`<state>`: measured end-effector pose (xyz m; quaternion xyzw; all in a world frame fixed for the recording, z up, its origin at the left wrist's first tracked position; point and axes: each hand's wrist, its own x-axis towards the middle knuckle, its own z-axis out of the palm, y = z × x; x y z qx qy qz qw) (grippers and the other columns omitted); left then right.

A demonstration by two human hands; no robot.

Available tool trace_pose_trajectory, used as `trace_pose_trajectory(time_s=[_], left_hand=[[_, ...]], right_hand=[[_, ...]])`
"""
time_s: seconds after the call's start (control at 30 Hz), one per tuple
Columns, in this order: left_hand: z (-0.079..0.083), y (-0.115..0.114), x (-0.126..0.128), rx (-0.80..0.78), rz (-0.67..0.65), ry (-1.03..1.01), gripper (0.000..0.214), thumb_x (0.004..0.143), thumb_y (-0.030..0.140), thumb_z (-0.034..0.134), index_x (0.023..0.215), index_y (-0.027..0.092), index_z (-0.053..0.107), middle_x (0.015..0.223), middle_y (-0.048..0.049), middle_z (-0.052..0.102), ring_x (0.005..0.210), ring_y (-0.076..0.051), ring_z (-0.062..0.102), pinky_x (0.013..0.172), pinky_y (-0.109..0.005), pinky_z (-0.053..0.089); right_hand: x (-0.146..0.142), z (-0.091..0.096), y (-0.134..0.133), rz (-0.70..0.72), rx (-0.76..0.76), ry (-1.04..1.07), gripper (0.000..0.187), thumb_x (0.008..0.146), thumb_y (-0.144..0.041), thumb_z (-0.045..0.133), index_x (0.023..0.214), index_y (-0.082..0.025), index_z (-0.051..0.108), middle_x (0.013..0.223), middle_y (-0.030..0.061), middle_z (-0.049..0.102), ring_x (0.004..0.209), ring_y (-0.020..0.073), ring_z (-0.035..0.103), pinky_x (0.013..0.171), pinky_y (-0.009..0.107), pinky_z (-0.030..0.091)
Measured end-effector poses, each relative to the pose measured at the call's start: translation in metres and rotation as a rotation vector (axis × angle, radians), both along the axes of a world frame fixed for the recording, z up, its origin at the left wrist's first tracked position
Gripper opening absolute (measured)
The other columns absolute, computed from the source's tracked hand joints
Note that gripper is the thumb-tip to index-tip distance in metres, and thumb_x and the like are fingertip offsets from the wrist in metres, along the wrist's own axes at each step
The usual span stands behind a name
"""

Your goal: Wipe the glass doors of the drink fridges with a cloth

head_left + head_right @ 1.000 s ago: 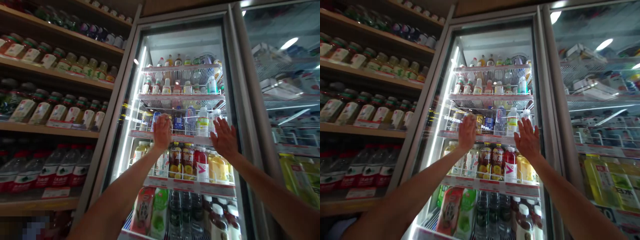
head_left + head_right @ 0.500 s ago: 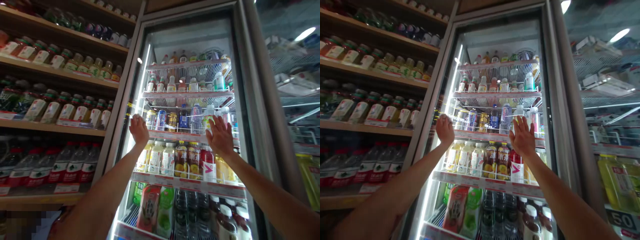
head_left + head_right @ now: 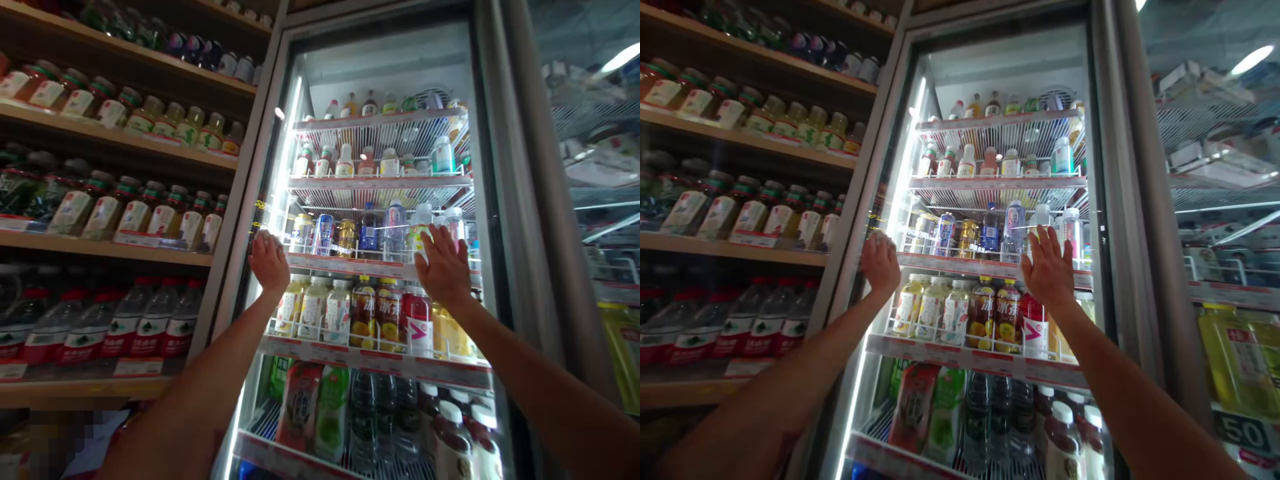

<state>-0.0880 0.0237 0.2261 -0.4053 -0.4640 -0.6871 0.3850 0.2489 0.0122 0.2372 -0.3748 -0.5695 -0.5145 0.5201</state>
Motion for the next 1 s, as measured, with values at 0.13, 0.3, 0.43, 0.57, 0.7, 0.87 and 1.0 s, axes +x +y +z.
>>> trace_pose_trajectory(time_s=[0.13,0.3,0.43,0.57,0.7,0.87,1.0], left_hand=[[-0.016,0.001,0.054,-0.034,-0.035,0.348,0.039,0.089,0.028,0.033,0.123,0.021,0.051,0.141,-0.0072,0.038,0.133,-0.022,0.029,0.107,-0.043,0.026],[-0.025,-0.001,0.054,-0.107,-0.072,0.581,0.039,0.089,0.028,0.034,0.125,0.024,0.05,0.142,-0.0042,0.037,0.134,-0.019,0.027,0.11,-0.043,0.019],[-0.025,-0.004,-0.02,-0.109,-0.015,0.079,0.039,0.089,0.03,0.034,0.123,0.019,0.051,0.141,-0.0105,0.038,0.132,-0.024,0.031,0.107,-0.049,0.024],[-0.031,-0.003,-0.037,-0.076,0.025,-0.041,0.041,0.089,0.026,0.031,0.124,0.013,0.048,0.141,-0.0168,0.036,0.133,-0.029,0.028,0.104,-0.053,0.027],[-0.053,-0.001,0.028,-0.104,0.006,0.288,0.039,0.089,0.025,0.034,0.125,0.021,0.049,0.143,-0.0077,0.035,0.135,-0.023,0.025,0.106,-0.044,0.028],[-0.084,-0.006,0.061,-0.092,-0.039,0.77,0.038,0.089,0.025,0.036,0.125,0.024,0.049,0.142,-0.0046,0.038,0.136,-0.019,0.024,0.111,-0.043,0.02],[-0.078,-0.002,0.001,-0.129,-0.016,0.315,0.038,0.089,0.028,0.035,0.124,0.023,0.051,0.141,-0.0082,0.038,0.134,-0.021,0.028,0.109,-0.046,0.021]], right_hand=[[0.001,-0.001,0.0,0.005,0.01,-0.01,0.05,0.09,-0.036,0.029,0.137,-0.02,0.034,0.143,0.0088,0.037,0.134,0.025,0.027,0.107,0.05,0.022],[0.004,0.0,-0.003,-0.031,-0.007,-0.019,0.049,0.09,-0.035,0.028,0.133,-0.016,0.04,0.142,0.0094,0.038,0.133,0.0253,0.029,0.106,0.05,0.024],[0.003,0.0,-0.003,-0.034,-0.012,-0.014,0.05,0.09,-0.036,0.027,0.134,-0.015,0.039,0.143,0.0098,0.036,0.134,0.0262,0.028,0.106,0.05,0.024],[0.002,-0.001,0.0,-0.011,0.018,-0.01,0.05,0.09,-0.038,0.027,0.134,-0.016,0.038,0.142,0.0106,0.037,0.134,0.0263,0.029,0.107,0.05,0.022],[0.003,-0.001,0.0,0.014,0.017,-0.016,0.049,0.09,-0.035,0.03,0.134,-0.017,0.038,0.142,0.0104,0.038,0.134,0.0264,0.029,0.106,0.051,0.022],[0.006,-0.001,-0.002,-0.008,0.013,-0.024,0.049,0.09,-0.034,0.028,0.13,-0.013,0.044,0.14,0.0114,0.04,0.132,0.0266,0.032,0.105,0.05,0.025],[0.006,0.0,0.001,-0.028,0.022,-0.024,0.049,0.09,-0.035,0.027,0.131,-0.015,0.043,0.14,0.011,0.04,0.132,0.0257,0.031,0.105,0.049,0.025]])
